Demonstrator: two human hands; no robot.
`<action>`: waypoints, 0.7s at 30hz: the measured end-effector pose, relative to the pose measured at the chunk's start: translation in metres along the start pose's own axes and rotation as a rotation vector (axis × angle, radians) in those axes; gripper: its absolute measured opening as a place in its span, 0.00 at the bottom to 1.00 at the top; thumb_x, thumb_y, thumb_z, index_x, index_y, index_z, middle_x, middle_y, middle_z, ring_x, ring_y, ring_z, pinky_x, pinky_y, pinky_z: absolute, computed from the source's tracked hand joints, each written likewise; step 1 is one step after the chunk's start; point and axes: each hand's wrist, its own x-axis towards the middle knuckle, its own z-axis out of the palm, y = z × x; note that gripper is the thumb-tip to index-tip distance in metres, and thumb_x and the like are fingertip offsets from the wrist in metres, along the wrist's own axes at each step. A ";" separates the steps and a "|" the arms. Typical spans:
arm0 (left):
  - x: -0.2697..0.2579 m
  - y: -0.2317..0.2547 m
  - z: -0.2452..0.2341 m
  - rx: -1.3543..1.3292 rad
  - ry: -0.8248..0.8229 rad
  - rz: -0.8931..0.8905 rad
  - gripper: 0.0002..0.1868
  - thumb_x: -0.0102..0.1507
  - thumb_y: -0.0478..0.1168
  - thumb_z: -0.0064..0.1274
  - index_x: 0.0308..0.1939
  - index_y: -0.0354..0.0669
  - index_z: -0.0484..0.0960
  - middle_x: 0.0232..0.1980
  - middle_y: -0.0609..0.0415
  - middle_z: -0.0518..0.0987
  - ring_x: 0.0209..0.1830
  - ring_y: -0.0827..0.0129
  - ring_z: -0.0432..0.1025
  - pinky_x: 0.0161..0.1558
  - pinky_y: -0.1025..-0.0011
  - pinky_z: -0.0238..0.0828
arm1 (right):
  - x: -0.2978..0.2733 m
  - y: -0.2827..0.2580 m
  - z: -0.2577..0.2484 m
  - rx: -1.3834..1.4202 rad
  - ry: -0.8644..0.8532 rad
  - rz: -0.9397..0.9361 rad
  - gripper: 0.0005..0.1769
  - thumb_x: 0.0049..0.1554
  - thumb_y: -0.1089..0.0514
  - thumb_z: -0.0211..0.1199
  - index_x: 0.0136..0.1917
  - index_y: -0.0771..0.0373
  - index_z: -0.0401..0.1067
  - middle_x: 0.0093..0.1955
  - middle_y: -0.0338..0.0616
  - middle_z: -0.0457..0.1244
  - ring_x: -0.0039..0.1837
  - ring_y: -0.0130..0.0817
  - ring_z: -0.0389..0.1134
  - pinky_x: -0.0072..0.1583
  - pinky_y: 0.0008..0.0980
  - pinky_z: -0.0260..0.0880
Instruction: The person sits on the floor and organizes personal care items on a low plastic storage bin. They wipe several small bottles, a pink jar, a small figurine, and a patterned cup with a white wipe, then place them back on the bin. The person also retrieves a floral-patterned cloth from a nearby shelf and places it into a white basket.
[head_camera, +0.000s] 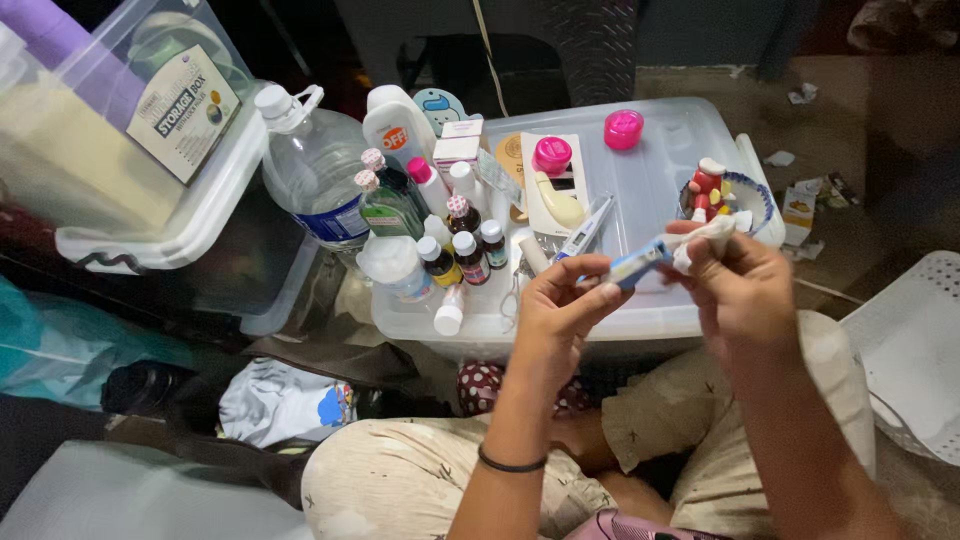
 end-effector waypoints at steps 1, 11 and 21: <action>0.002 -0.006 0.005 -0.007 0.056 0.028 0.14 0.62 0.24 0.62 0.51 0.32 0.82 0.45 0.48 0.81 0.43 0.70 0.77 0.51 0.74 0.76 | -0.002 0.004 0.008 0.007 -0.004 0.028 0.12 0.64 0.63 0.56 0.58 0.71 0.74 0.49 0.46 0.70 0.48 0.28 0.71 0.54 0.27 0.74; -0.015 -0.013 0.048 0.600 0.263 0.377 0.11 0.60 0.25 0.64 0.44 0.34 0.80 0.42 0.53 0.81 0.41 0.76 0.76 0.46 0.76 0.77 | -0.016 0.027 0.012 -0.310 0.051 -0.104 0.07 0.59 0.67 0.64 0.51 0.71 0.78 0.46 0.43 0.69 0.47 0.24 0.69 0.51 0.25 0.71; -0.033 0.073 0.000 1.398 0.539 0.403 0.09 0.57 0.31 0.62 0.42 0.34 0.84 0.43 0.47 0.83 0.38 0.62 0.81 0.42 0.68 0.78 | -0.013 0.000 -0.013 -0.309 0.089 -0.030 0.17 0.60 0.70 0.56 0.62 0.63 0.68 0.47 0.48 0.70 0.36 0.30 0.69 0.33 0.26 0.66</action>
